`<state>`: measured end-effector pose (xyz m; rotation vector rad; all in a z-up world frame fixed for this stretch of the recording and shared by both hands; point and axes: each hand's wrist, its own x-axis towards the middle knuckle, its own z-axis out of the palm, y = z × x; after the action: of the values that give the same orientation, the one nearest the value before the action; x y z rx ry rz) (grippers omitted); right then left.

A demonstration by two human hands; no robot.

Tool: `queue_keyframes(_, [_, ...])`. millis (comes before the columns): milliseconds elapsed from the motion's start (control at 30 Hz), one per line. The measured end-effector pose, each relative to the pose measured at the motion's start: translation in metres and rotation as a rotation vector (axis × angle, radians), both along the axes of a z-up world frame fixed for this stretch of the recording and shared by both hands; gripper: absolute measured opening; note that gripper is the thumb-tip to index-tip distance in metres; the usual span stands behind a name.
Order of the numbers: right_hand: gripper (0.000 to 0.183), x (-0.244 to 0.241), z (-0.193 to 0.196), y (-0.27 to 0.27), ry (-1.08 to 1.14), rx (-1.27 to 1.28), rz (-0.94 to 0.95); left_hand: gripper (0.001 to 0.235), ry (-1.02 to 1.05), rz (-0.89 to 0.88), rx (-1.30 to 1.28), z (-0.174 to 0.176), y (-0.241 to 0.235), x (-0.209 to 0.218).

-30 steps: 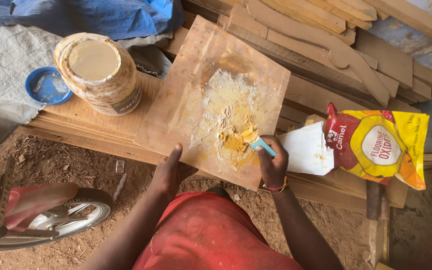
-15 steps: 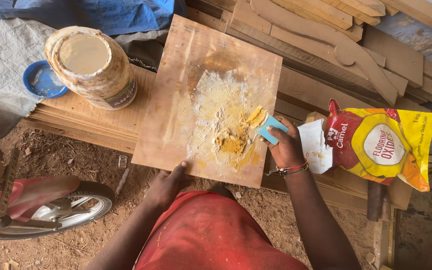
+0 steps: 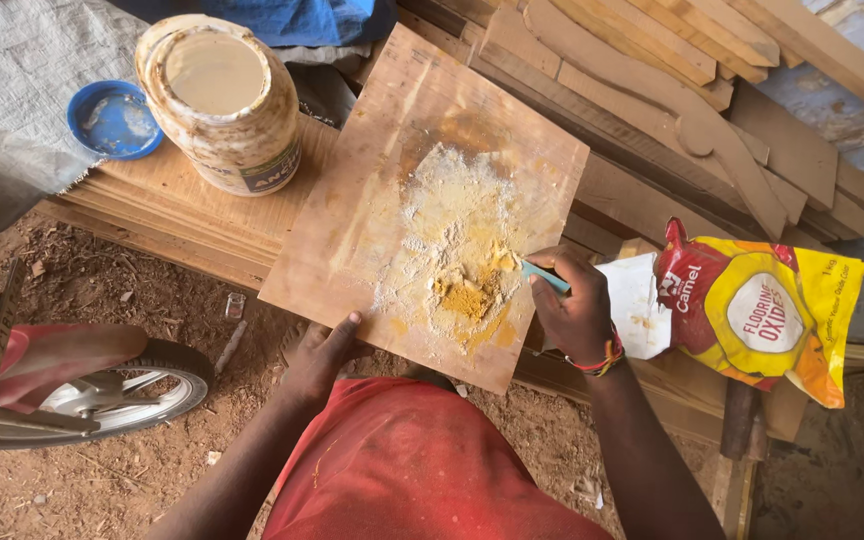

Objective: The person mixes a yellow paste with a white powder on a wooden board using a scraper, then applies the mixture to a long wooden plank resting on a metal frame.

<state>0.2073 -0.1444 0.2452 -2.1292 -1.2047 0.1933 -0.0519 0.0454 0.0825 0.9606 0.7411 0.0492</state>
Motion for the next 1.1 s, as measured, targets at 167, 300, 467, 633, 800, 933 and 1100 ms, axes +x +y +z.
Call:
queue_keyframes(167, [0.024, -0.026, 0.025, 0.023, -0.461, 0.102, 0.148, 0.064, 0.018, -0.021, 0.035, -0.005, 0.001, 0.004])
queue_keyframes(300, [0.027, -0.031, 0.025, 0.033, -0.458, -0.014, 0.224, 0.063, -0.062, -0.002, 0.024, -0.013, 0.001, 0.0])
queue_keyframes(467, [0.022, -0.024, 0.02, 0.032, -0.242, 0.078, 0.035, 0.056, -0.014, 0.092, -0.04, -0.013, 0.012, -0.014])
queue_keyframes(633, [0.018, -0.026, -0.006, 0.038, 0.446, 0.202, -0.07, 0.048, -0.034, 0.186, 0.104, -0.008, 0.034, -0.031])
queue_keyframes(800, [0.038, -0.03, -0.01, 0.07, 0.616, 0.431, -0.077, 0.045, 0.063, 0.268, 0.427, 0.016, 0.062, -0.042])
queue_keyframes(933, [0.027, -0.036, 0.01, 0.112, 0.846, 0.613, -0.025, 0.037, 0.272, 0.276, 0.722, 0.046, 0.092, -0.053])
queue_keyframes(1100, [0.02, -0.036, 0.051, 0.184, 0.855, 0.653, 0.178, 0.034, 0.188, 0.359, 1.01, 0.081, 0.133, -0.045])
